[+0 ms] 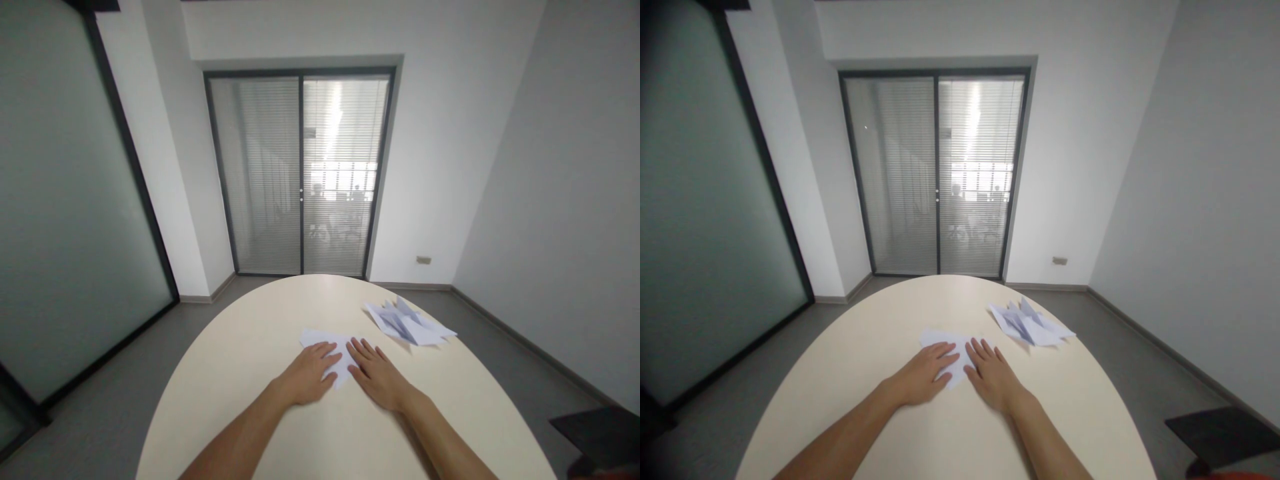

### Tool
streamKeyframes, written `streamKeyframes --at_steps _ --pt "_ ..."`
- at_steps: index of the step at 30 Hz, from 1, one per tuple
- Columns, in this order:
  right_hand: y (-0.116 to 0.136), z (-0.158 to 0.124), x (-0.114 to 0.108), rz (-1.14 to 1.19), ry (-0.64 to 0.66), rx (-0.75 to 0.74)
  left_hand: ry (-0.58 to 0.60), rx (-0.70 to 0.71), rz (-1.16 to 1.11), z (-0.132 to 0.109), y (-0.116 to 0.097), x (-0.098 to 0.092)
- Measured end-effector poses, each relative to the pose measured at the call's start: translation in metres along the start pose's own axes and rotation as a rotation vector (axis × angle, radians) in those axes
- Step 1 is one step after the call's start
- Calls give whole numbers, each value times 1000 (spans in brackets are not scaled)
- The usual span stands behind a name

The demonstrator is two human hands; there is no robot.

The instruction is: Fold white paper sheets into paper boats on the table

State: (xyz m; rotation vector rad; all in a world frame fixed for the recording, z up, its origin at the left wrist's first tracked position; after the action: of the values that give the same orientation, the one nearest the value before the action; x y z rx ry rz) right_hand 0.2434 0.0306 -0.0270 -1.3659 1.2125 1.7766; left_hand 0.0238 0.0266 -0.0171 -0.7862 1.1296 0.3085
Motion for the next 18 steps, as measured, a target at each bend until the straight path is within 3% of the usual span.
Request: streamKeyframes --at_steps 4,9,15,18 --pt "-9 0 2 -22 10 87 73 -204 36 -1 13 6" --pt "-13 -2 -2 -32 -31 89 61 -381 94 -6 22 -4" --pt "-18 2 -12 6 -165 16 -61 -330 135 -7 23 -23" --pt "-23 3 -12 -21 -224 59 -105 -306 120 -9 24 -30"
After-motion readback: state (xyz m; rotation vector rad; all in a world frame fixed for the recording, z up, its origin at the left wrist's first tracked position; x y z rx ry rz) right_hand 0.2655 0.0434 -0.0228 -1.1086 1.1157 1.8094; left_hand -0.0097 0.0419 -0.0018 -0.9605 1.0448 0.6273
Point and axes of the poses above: each hand's wrist, its own z-axis towards the middle knuckle, its own x-axis out of the palm, y = z × x, the point moved 2 cm from there along z, towards the middle knuckle, and after that the axes turned 6 degrees about -z, right-handed, at the moved point
